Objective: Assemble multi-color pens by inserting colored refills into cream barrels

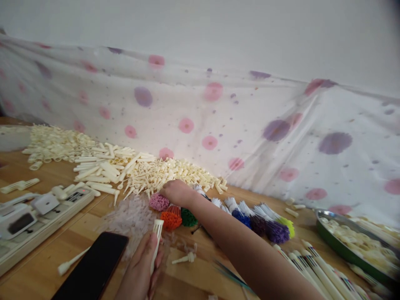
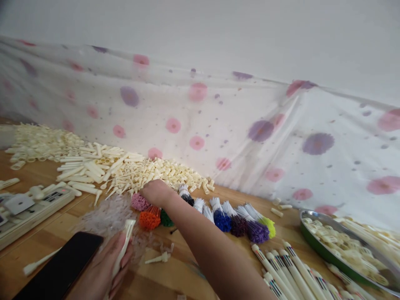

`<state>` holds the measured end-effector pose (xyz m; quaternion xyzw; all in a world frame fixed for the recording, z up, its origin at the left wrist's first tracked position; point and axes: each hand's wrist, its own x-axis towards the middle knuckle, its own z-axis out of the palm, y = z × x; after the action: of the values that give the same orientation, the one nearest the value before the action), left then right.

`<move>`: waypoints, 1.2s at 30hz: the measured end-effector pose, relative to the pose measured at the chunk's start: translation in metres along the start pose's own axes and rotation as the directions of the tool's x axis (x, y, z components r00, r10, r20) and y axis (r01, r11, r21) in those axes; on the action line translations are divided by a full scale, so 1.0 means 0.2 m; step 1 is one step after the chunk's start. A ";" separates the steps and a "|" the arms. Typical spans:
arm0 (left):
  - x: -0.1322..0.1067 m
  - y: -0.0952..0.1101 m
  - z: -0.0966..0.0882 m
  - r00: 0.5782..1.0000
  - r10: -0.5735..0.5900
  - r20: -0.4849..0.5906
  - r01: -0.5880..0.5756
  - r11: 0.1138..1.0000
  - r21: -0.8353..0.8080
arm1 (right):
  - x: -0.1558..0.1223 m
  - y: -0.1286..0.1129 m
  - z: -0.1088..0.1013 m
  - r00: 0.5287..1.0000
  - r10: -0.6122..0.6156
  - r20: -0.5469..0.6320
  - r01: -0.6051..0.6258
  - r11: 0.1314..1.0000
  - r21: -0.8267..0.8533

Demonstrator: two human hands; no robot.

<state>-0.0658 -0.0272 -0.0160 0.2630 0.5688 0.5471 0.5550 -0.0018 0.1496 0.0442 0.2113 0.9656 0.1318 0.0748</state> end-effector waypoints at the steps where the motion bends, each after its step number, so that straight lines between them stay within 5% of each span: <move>1: 0.00 -0.01 0.00 1.000 0.012 0.015 -0.012 1.000 0.005 | 0.00 0.00 0.00 1.000 -0.001 -0.005 0.000 1.000 -0.007; 14: 0.01 -0.04 -0.01 0.992 0.117 0.038 -0.118 0.992 0.041 | -0.04 -0.04 0.11 0.987 0.122 -0.104 -0.122 0.993 0.012; 28: 0.01 -0.04 0.01 0.998 0.061 0.024 -0.060 0.998 -0.031 | -0.05 -0.06 0.17 0.972 0.163 -0.169 -0.154 0.986 0.063; 36: 0.03 -0.06 0.00 0.997 0.069 0.039 -0.071 0.996 0.046 | -0.09 -0.06 0.16 0.949 -0.023 -0.314 0.082 0.981 0.175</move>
<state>-0.0633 -0.0242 -0.0285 0.3062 0.5616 0.5474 0.5397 0.0153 0.1379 0.0125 0.1682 0.9787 0.0705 -0.0943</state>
